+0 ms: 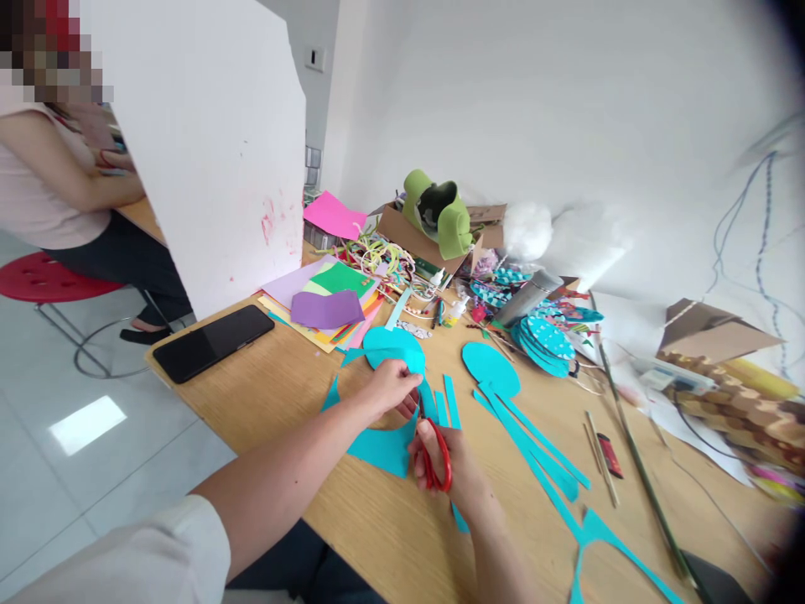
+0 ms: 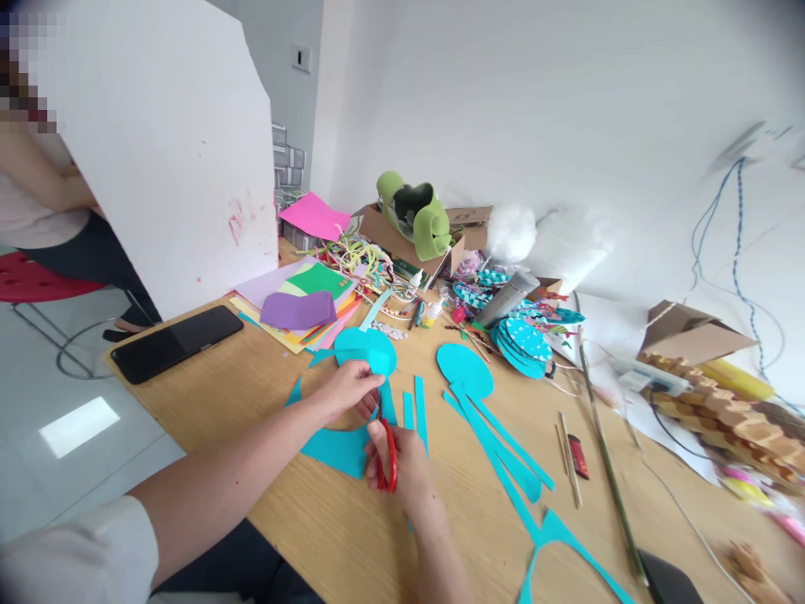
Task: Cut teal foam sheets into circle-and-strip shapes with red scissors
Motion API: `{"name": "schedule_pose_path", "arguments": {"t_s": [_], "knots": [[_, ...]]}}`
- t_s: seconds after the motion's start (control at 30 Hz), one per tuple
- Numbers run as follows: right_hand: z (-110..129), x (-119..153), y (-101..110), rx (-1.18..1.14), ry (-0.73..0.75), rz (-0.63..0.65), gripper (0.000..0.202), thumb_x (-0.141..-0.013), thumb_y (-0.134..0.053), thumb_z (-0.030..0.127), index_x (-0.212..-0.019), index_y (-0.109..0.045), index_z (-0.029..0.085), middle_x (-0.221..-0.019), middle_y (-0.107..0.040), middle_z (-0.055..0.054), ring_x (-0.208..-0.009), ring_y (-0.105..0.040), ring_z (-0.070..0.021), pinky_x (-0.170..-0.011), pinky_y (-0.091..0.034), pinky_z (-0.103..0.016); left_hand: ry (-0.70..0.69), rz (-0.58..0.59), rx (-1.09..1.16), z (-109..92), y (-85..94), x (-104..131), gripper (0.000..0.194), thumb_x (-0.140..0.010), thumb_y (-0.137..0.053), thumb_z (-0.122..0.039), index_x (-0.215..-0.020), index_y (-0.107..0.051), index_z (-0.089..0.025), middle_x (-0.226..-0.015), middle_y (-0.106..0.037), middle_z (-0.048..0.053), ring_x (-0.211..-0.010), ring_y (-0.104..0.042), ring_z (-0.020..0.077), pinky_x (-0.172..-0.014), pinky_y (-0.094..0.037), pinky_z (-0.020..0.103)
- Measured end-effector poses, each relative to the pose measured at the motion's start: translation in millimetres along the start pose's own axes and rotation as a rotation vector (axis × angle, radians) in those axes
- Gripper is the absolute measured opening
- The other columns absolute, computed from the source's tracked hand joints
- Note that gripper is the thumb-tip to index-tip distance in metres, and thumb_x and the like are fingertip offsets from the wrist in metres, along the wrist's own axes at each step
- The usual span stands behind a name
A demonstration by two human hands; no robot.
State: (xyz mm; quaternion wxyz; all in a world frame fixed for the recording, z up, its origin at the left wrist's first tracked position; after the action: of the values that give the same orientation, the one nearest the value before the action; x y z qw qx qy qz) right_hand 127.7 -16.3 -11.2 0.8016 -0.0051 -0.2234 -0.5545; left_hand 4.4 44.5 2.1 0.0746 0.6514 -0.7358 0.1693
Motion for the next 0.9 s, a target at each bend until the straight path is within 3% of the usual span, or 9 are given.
{"name": "schedule_pose_path", "arguments": {"t_s": [0.4, 0.67, 0.9], "knots": [[-1, -2, 2, 0.055, 0.042, -0.014, 0.058, -0.074, -0.051, 0.074, -0.054, -0.055, 0.020, -0.038, -0.055, -0.003, -0.029, -0.048, -0.0112, -0.027, -0.030, -0.021, -0.011, 0.011, -0.012, -1, -0.4, 2, 0.019, -0.085, -0.053, -0.020, -0.067, -0.046, -0.018, -0.045, -0.054, -0.004, -0.040, -0.055, 0.0139, -0.045, -0.046, 0.025], [6, 2, 1, 0.029, 0.002, -0.035, 0.057, -0.075, -0.051, 0.072, -0.054, -0.054, 0.020, -0.036, -0.052, -0.002, -0.027, -0.045, -0.0108, -0.026, -0.026, -0.021, -0.015, 0.045, 0.030, 1, -0.3, -1, 0.023, -0.084, -0.056, -0.028, -0.066, -0.048, -0.017, -0.048, -0.056, -0.003, -0.041, -0.057, 0.0133, -0.046, -0.047, 0.025], [7, 2, 2, 0.036, -0.006, -0.064, 0.059, -0.072, -0.049, 0.076, -0.053, -0.053, 0.020, -0.037, -0.051, -0.002, -0.027, -0.044, -0.0109, -0.027, -0.029, -0.022, -0.014, 0.061, 0.092, -1, 0.7, -1, 0.021, -0.085, -0.053, -0.025, -0.067, -0.050, -0.015, -0.053, -0.059, -0.001, -0.041, -0.058, 0.0119, -0.043, -0.046, 0.022]]}}
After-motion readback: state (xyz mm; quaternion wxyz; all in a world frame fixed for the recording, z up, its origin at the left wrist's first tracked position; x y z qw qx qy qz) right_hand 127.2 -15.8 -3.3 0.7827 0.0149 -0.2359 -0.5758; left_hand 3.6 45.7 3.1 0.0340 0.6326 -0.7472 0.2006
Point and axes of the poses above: each hand's wrist, its own x-axis away from the middle knuckle, its own y-axis out of the back of the hand, z = x × y, the point moved 4 cm from there along -x, towards the middle knuckle
